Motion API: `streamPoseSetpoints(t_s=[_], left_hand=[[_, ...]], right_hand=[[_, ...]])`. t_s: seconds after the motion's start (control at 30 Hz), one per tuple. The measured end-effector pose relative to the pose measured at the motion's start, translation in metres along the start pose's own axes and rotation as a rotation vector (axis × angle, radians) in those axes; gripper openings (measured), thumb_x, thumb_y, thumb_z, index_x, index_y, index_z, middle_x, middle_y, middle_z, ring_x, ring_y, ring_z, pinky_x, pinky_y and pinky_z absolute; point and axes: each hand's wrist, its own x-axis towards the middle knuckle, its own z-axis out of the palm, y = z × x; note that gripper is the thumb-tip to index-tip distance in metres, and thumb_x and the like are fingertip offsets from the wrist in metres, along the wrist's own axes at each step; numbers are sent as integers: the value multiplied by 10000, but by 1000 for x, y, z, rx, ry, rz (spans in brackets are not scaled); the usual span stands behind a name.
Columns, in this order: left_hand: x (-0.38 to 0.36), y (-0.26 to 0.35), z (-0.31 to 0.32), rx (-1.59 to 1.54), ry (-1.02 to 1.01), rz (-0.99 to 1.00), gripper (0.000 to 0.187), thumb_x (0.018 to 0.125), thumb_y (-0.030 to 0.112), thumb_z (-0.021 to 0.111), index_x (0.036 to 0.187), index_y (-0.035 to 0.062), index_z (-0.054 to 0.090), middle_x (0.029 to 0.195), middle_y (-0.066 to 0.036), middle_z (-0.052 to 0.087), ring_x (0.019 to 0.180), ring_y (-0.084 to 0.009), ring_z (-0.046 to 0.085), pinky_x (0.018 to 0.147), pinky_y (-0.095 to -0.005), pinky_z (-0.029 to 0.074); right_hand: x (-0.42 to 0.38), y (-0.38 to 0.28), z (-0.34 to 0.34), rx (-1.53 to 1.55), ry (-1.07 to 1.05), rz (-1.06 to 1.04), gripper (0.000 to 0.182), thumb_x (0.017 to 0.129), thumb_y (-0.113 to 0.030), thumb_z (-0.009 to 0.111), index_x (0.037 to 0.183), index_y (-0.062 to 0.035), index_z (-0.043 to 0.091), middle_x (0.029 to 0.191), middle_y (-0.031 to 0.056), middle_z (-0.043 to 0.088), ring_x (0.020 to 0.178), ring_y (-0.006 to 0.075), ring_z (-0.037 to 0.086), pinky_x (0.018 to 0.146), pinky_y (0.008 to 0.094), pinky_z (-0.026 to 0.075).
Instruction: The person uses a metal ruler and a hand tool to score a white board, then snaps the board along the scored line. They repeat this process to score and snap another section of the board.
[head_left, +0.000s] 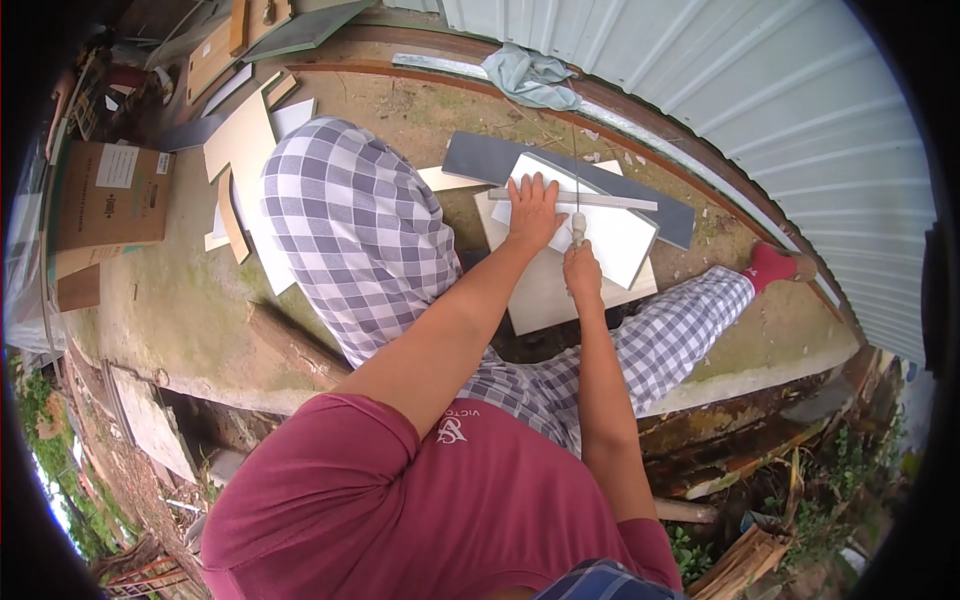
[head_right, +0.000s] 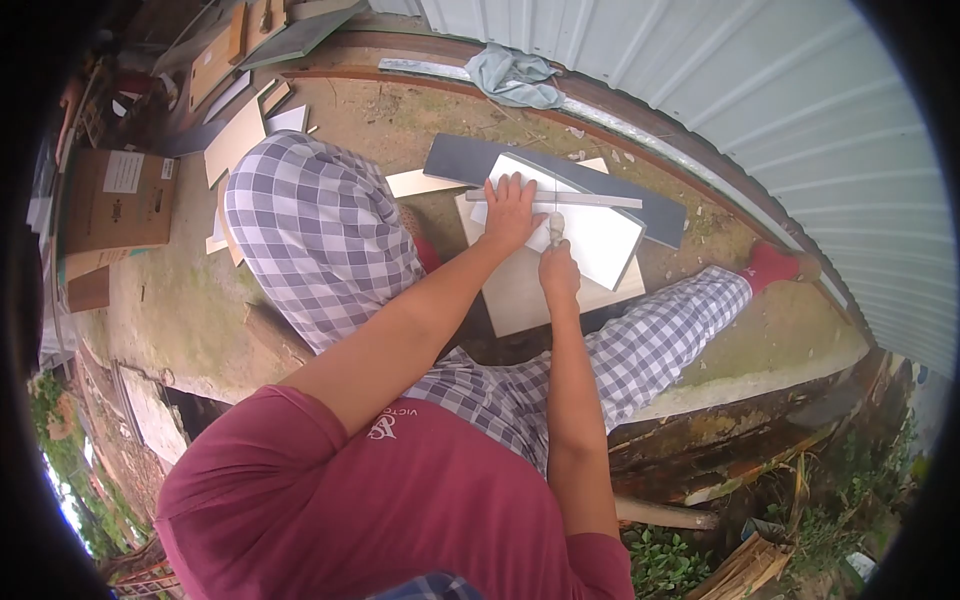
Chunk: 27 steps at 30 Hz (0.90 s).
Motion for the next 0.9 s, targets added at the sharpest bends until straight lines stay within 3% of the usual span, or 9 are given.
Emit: streamPoseSetpoints(t_s=[0.13, 0.23, 0.3, 0.43, 0.57, 0.73, 0.9], left_hand=[[-9, 0, 1, -18, -13, 39, 614, 734, 340, 663, 1226, 65, 420, 1297, -207, 342, 1240, -392, 274, 1026, -590, 117], [-21, 2, 0, -16, -9, 86, 585, 741, 316, 655, 1213, 59, 425, 1296, -211, 341, 1246, -401, 266, 1030, -587, 116], [-21, 3, -1, -21, -11, 94, 559, 747, 298, 649, 1202, 56, 431, 1296, -214, 340, 1247, -406, 263, 1030, -587, 117], [-5, 2, 5, -41, 18, 28, 459, 779, 238, 615, 1169, 60, 452, 1303, -222, 333, 1248, -426, 256, 1026, -601, 114], [0, -6, -5, -29, 46, -115, 410, 800, 227, 592, 1165, 90, 465, 1306, -220, 334, 1248, -433, 257, 1010, -630, 109], [-4, -10, 0, -17, 65, -108, 408, 805, 240, 588, 1173, 111, 471, 1303, -212, 343, 1237, -425, 275, 1001, -639, 113], [-2, -8, -2, -10, 80, -96, 413, 804, 246, 589, 1177, 109, 476, 1299, -209, 349, 1222, -416, 294, 997, -639, 122]], right_hand=[[-16, 10, 7, 43, -31, 21, 324, 878, -288, 438, 1059, -19, 436, 864, 289, 599, 846, 460, 571, 742, 533, 434], [-37, 13, 21, 16, 64, -39, 332, 893, -312, 422, 989, 3, 457, 817, 272, 604, 787, 438, 590, 716, 499, 453], [-37, 11, 24, 118, 31, 9, 331, 881, -296, 432, 1067, -22, 431, 875, 291, 600, 857, 461, 571, 752, 541, 428], [-4, -3, 13, 57, 55, 63, 316, 885, -289, 432, 1056, -23, 429, 862, 286, 604, 848, 455, 577, 746, 538, 432], [4, -15, 10, -21, 91, -102, 282, 890, -273, 435, 1025, -25, 427, 835, 277, 610, 807, 452, 588, 718, 528, 448], [-49, 7, 25, -27, 14, 25, 303, 894, -280, 422, 1057, -24, 423, 822, 276, 607, 817, 455, 584, 729, 532, 443], [-30, 2, 18, 9, 22, -22, 311, 892, -282, 423, 1065, -23, 429, 832, 274, 606, 819, 457, 582, 730, 530, 445]])
